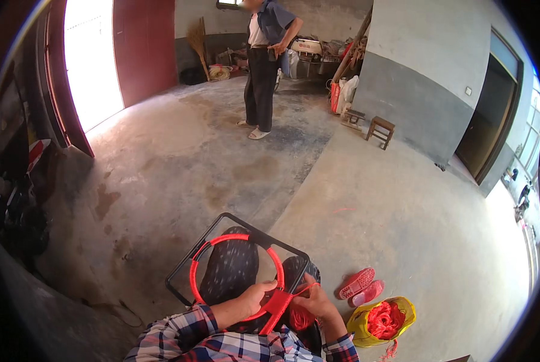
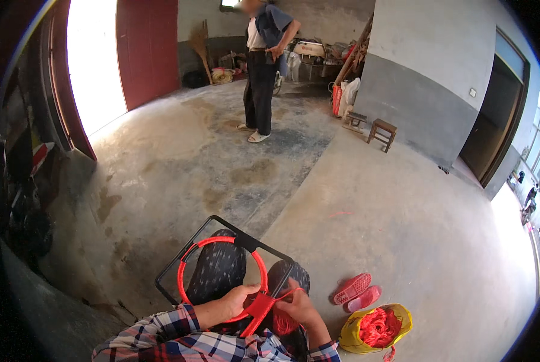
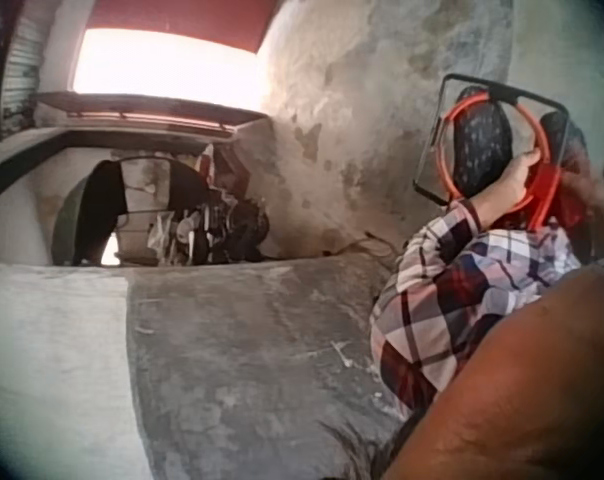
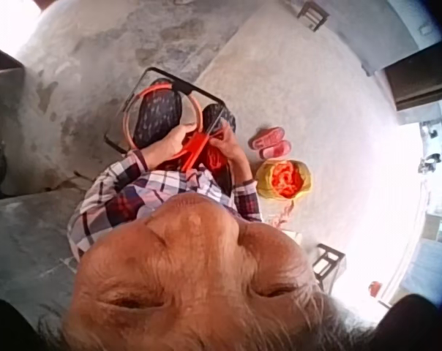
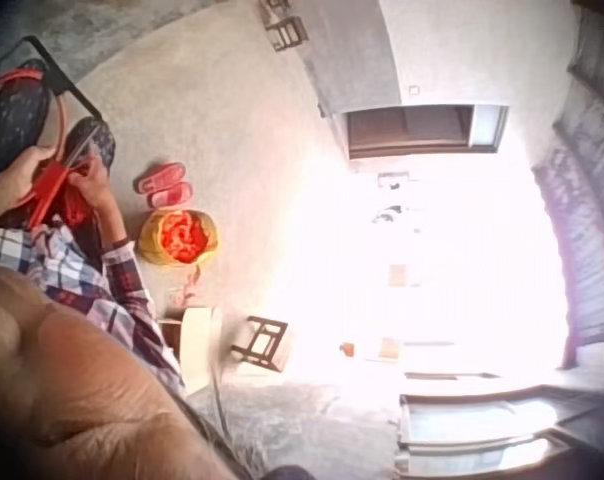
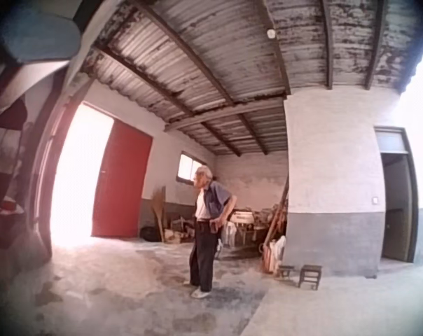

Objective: Wrapping a black plastic furniture frame component with red string or cord.

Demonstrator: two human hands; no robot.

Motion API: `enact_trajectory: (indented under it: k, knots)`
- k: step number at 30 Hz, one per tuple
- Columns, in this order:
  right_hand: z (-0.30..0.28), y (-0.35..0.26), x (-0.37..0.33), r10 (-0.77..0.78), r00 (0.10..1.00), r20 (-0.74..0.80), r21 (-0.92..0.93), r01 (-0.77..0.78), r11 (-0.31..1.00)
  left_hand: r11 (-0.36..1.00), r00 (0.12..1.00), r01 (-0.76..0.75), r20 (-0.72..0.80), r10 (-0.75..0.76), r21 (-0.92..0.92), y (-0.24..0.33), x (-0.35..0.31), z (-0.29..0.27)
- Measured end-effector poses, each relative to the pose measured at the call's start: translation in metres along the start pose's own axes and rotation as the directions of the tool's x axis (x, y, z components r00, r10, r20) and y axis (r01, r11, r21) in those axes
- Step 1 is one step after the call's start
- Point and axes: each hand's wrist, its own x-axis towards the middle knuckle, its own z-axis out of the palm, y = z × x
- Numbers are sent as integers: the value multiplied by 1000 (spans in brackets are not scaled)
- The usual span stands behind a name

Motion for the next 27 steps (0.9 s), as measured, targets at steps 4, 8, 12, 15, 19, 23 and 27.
enact_trajectory:
  k: [4, 8, 12, 15, 19, 23, 27]
  knots:
    - [-1, 20, 12, 7, 995, -95, 134, 6, 991, 998, 998, 60, 12, -59, -23, 3, 10, -3]
    - [0, 27, 16, -9, 998, -54, 159, 17, 987, 996, 1000, 8, 19, -6, -92, -4, 16, -6]
    - [-4, -10, 11, -88, 880, -466, -68, 63, 996, 938, 939, -342, -26, 344, 65, 0, 12, -19]
    - [3, -38, 9, -395, 824, -406, -485, 172, 857, 647, 717, -618, -18, 697, 446, 2, -2, 11]
    - [33, -52, 19, -610, 785, -104, -626, 425, 653, -17, 402, -776, 515, 758, 631, -1, -19, 19]
    - [29, -52, 7, -527, 819, -225, -363, 432, 826, 369, 476, -873, 395, 785, 319, -6, -27, 31]
    - [0, -47, -28, -181, 812, -555, 271, 383, 883, 700, 740, -672, 195, 644, 239, -10, -26, 21]
